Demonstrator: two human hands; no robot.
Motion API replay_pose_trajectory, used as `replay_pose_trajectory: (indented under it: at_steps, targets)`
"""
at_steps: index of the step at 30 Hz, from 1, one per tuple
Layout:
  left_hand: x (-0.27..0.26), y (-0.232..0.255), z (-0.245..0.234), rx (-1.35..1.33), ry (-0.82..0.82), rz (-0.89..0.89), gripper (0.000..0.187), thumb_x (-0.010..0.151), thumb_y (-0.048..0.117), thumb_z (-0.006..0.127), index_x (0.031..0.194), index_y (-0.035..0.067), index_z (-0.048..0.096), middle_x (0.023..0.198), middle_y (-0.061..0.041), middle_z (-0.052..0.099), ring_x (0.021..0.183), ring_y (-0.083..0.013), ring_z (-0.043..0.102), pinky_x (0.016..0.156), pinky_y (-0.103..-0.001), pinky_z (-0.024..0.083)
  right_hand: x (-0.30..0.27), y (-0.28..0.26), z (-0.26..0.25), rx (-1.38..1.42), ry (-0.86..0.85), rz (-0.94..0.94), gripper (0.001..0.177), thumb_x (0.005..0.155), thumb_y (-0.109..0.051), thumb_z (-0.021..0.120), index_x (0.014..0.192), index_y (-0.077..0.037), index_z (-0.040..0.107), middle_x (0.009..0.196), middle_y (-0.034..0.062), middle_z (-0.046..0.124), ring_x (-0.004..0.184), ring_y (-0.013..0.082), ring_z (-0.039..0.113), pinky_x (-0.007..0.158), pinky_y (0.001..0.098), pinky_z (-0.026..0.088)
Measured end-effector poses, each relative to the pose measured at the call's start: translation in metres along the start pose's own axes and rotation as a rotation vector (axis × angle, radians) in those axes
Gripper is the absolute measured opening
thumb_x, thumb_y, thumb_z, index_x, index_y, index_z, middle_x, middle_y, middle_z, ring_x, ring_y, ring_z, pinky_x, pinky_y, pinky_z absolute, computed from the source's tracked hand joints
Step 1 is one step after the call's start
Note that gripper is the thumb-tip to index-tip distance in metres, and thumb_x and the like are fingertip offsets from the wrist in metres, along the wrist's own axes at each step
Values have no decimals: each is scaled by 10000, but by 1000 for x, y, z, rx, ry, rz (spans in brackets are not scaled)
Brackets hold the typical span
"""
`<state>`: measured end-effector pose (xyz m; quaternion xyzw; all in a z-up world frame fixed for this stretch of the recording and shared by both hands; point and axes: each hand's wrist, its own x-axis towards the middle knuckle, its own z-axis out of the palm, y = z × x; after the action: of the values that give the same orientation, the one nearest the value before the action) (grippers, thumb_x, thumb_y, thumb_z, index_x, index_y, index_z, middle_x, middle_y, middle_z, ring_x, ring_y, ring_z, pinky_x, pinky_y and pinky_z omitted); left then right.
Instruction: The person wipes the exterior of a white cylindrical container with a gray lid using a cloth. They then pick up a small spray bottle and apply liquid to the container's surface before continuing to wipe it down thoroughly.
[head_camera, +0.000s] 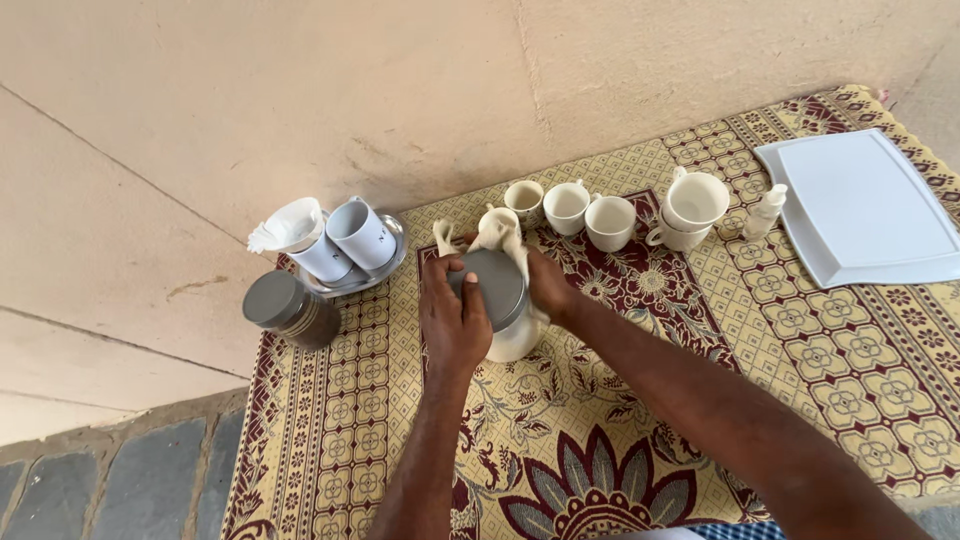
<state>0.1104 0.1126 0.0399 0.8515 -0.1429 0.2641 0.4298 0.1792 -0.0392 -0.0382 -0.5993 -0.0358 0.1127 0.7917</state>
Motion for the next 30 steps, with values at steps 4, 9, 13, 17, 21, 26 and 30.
replay_pose_trajectory:
  at_steps: [4, 9, 13, 17, 21, 26, 30]
  targets:
    - [6, -3, -3, -81, -15, 40, 163, 991, 45, 555, 1142, 13, 503, 1119, -193, 665, 999, -355, 679, 865, -475, 536, 3, 25, -3, -13, 84, 253, 601, 1054, -429, 212, 1457, -59, 459, 1304, 230, 633, 1170, 361, 676, 1055, 466, 513]
    - [4, -8, -3, -139, -9, 8, 138, 997, 33, 529, 1134, 19, 518, 1123, -202, 678, 1022, -344, 693, 885, -456, 550, -27, 31, 3, 31, 58, 228, 657, 1061, -451, 123, 1460, -19, 415, 1265, 309, 628, 1161, 418, 687, 1054, 529, 546]
    - [3, -5, -3, -170, -19, -43, 128, 1000, 37, 505, 1127, 19, 512, 1133, -192, 693, 1014, -330, 703, 886, -445, 553, -65, 19, 16, -285, 137, 377, 681, 1049, -415, 8, 1498, -46, 363, 1274, 352, 618, 1115, 515, 672, 984, 603, 611]
    - [2, -5, -3, -156, -10, -31, 134, 1008, 63, 505, 1136, 27, 518, 1139, -187, 703, 1010, -330, 710, 880, -446, 552, -115, 17, 37, -381, 179, -28, 610, 1033, -218, 264, 1608, -59, 135, 1475, 289, 442, 1324, 389, 545, 1089, 471, 491]
    - [0, -13, -2, -224, -6, -86, 248, 1037, 171, 534, 1237, 25, 529, 1207, -204, 662, 1096, -335, 674, 945, -467, 540, -150, 1, 49, -192, 217, -75, 696, 935, -23, 505, 1573, -62, 231, 1456, 227, 481, 1333, 332, 545, 1056, 427, 556]
    - [-15, -41, -7, -706, -7, -125, 600, 1116, 399, 422, 1567, 8, 372, 1585, -217, 470, 1490, -336, 455, 1229, -483, 386, -162, -38, 22, 103, 229, 360, 572, 910, -19, 622, 1454, -88, 458, 1230, 220, 674, 1016, 343, 706, 871, 459, 642]
    - [-56, -34, -14, -500, -159, -293, 1068, 850, 414, 740, 1588, 59, 56, 1609, -210, 258, 1476, -350, 322, 1170, -492, 374, -163, -48, -16, 262, 335, 233, 529, 899, -28, 602, 1421, -82, 537, 1166, 152, 698, 955, 244, 687, 788, 406, 637]
